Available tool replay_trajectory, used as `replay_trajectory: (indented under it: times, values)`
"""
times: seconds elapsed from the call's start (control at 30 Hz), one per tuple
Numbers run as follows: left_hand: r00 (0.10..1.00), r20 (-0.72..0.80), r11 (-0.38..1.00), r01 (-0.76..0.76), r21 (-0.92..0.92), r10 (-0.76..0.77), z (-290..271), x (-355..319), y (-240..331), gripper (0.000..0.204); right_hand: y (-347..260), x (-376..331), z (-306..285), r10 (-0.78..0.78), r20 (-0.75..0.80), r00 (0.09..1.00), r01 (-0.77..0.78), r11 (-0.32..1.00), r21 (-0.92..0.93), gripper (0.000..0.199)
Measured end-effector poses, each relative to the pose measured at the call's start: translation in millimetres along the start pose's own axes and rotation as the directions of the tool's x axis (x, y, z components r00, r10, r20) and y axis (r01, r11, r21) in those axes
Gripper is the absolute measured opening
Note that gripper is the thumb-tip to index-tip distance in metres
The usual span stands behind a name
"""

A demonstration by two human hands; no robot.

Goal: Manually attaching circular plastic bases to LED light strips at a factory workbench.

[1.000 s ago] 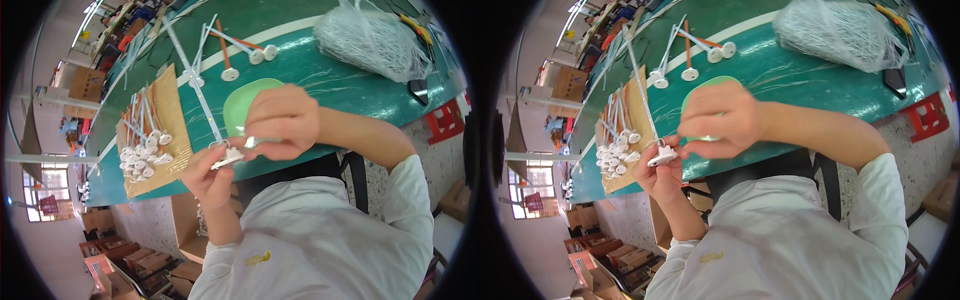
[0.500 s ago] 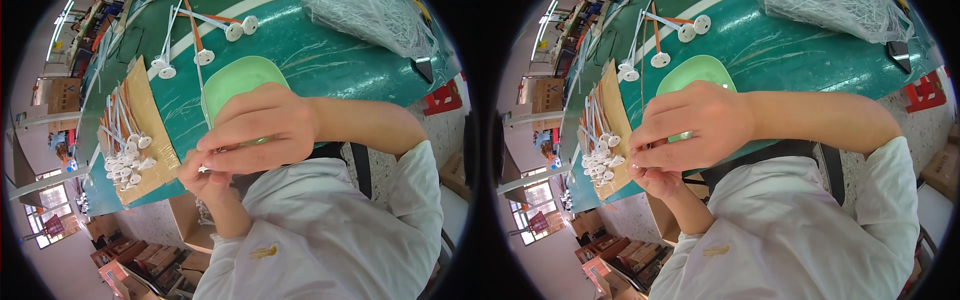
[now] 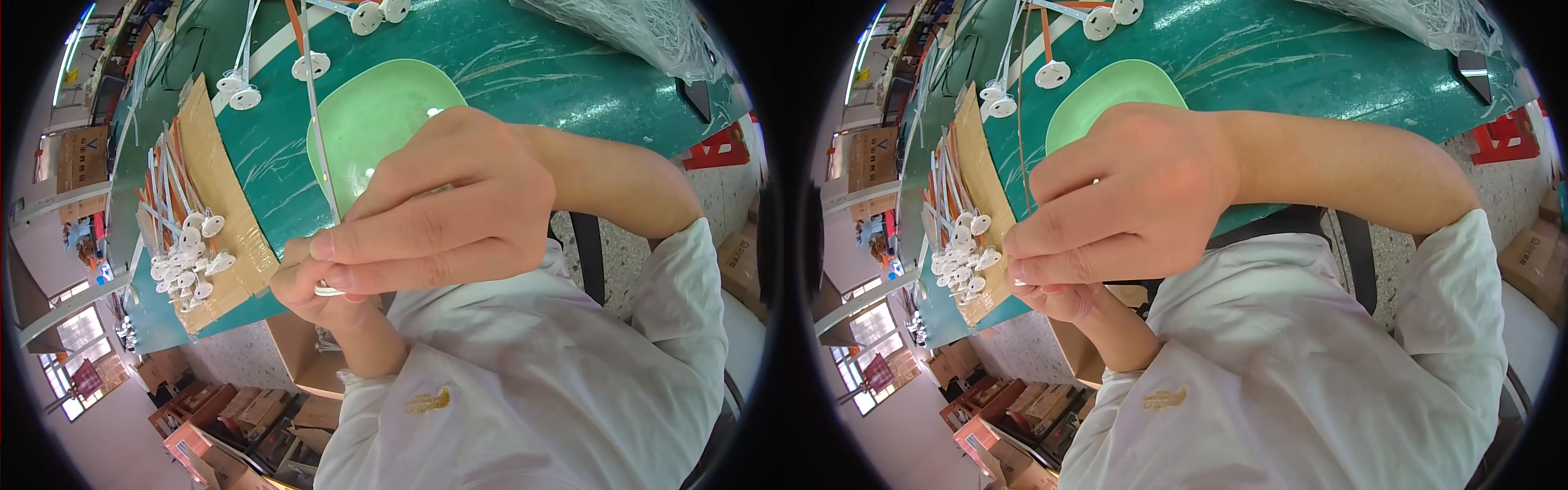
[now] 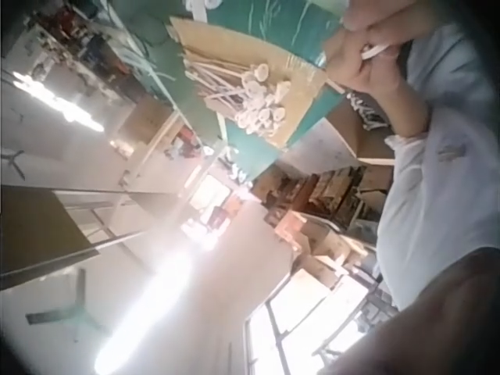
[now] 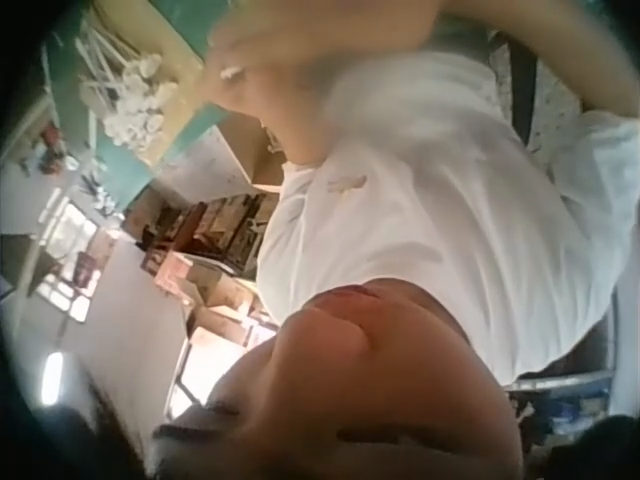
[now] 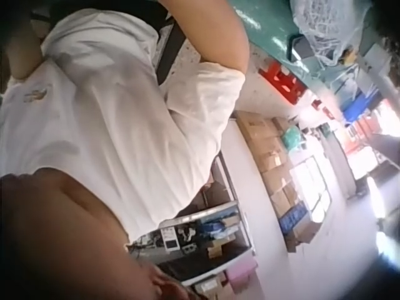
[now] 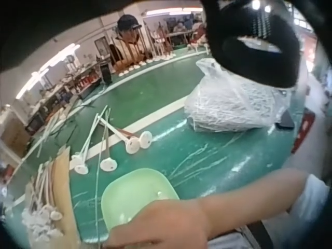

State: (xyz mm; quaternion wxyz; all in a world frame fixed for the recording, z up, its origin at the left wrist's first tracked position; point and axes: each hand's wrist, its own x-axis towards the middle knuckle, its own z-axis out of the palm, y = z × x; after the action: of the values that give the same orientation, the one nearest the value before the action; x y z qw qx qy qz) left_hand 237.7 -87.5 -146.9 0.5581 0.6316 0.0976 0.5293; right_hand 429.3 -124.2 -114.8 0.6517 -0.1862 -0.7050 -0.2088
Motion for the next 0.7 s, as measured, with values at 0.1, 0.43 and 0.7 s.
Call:
replay_trajectory:
  times: [0.1, 0.43, 0.7]
  values:
    - [1.0, -0.005, 1.0, 0.013, -0.014, -0.013, 0.1, -1.3, -0.1, 0.038, -1.4, -0.7, 2.3, -0.001, 0.005, 1.0, 0.001, 1.0, -0.01, 0.017]
    - [0.998, -0.035, 0.998, -0.056, -0.002, 0.056, -2.7, -2.6, -1.1, 0.031, 0.6, 3.8, -7.9, -0.047, 0.104, 0.993, 0.044, 0.999, 0.03, 0.021]
    - [0.997, -0.027, 0.997, -0.073, 0.034, 0.074, 3.6, -0.9, -0.1, 0.021, -2.7, -0.1, -9.3, -0.021, 0.102, 0.995, 0.019, 1.0, 0.02, 0.021]
